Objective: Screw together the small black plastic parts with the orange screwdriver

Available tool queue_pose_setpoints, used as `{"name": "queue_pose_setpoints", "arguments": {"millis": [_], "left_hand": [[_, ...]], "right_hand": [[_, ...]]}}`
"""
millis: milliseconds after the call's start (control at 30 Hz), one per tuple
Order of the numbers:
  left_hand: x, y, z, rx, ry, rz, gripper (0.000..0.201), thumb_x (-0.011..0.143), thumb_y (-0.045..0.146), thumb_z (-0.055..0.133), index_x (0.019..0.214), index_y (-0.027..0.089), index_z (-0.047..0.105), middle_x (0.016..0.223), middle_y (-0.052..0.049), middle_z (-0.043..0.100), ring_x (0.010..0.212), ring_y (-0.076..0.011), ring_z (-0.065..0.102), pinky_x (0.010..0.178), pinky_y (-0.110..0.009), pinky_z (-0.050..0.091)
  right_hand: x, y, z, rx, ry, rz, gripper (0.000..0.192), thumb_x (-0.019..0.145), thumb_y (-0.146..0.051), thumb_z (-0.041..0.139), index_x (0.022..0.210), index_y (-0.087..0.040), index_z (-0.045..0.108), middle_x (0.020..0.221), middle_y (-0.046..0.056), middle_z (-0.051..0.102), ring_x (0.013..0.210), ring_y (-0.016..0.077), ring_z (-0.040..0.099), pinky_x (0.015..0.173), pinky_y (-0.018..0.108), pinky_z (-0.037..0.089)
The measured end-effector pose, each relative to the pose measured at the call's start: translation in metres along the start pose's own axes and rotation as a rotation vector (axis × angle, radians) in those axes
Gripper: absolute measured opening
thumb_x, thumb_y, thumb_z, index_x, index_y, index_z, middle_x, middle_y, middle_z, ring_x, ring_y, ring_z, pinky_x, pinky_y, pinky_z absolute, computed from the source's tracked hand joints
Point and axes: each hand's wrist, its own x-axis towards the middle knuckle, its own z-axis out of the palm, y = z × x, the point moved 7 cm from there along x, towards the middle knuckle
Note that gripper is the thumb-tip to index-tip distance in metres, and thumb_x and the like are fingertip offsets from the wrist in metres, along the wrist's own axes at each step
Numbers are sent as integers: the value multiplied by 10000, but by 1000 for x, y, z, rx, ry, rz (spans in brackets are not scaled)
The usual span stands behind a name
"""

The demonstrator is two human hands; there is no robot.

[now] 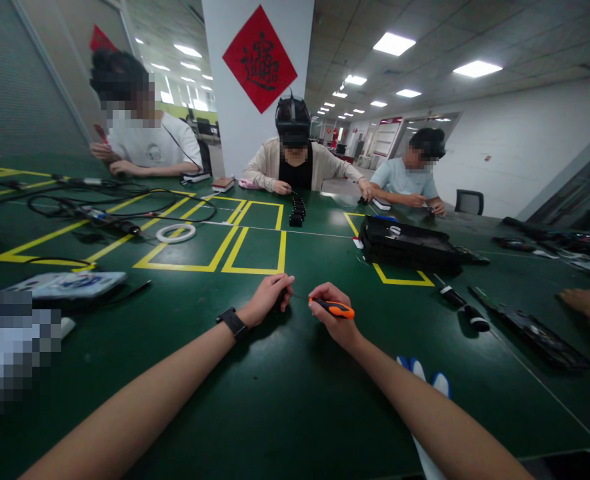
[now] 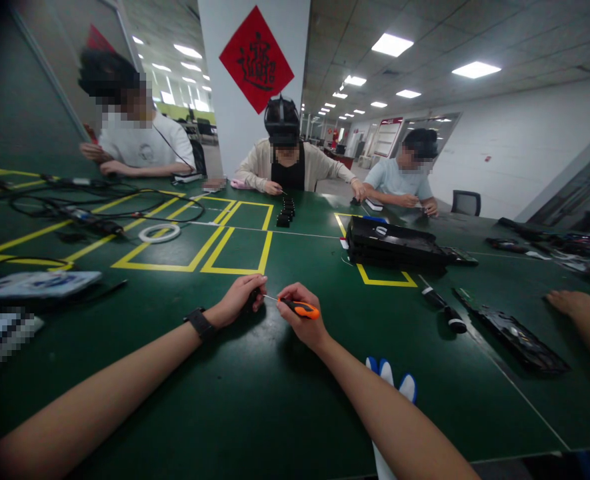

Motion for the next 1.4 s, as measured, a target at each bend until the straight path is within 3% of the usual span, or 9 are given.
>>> {"name": "queue_pose_setpoints", "arguments": {"millis": [200,567,767,1033,1400], "left_hand": [[0,-1,-1,-10,1,10,339,774,462,474,651,147,493,479,36,460,360,-65,430,362,-187,339],[2,2,-2,-13,27,72,361,803,473,400,686,147,505,566,9,514,429,-89,489,449,-218,403],[-1,5,-1,-13,27,60,342,791,462,423,709,145,523,605,-5,550,455,-92,504,473,-223,413],[1,2,0,-39,3,35,358,798,472,407,714,144,524,608,-8,565,455,-95,514,477,-224,420],[1,3,0,-28,13,42,377,803,484,373,712,151,525,586,0,557,450,-97,511,472,-222,418]], "right_hand": [[-1,-6,4,-56,-64,-67,117,775,-268,552,849,-196,607,754,9,522,659,123,489,611,255,398],[-3,0,3,-73,69,-29,108,755,-254,566,834,-196,521,679,-18,513,574,107,476,551,235,389],[0,-8,1,-91,13,-103,32,734,-221,577,740,-195,593,731,10,507,668,135,479,624,274,399],[-1,7,-4,36,109,70,156,820,-318,499,911,-199,543,650,-26,477,512,87,414,472,212,341],[-2,4,-6,-4,139,19,108,778,-279,552,778,-187,495,660,-16,502,563,101,463,520,231,391]]}}
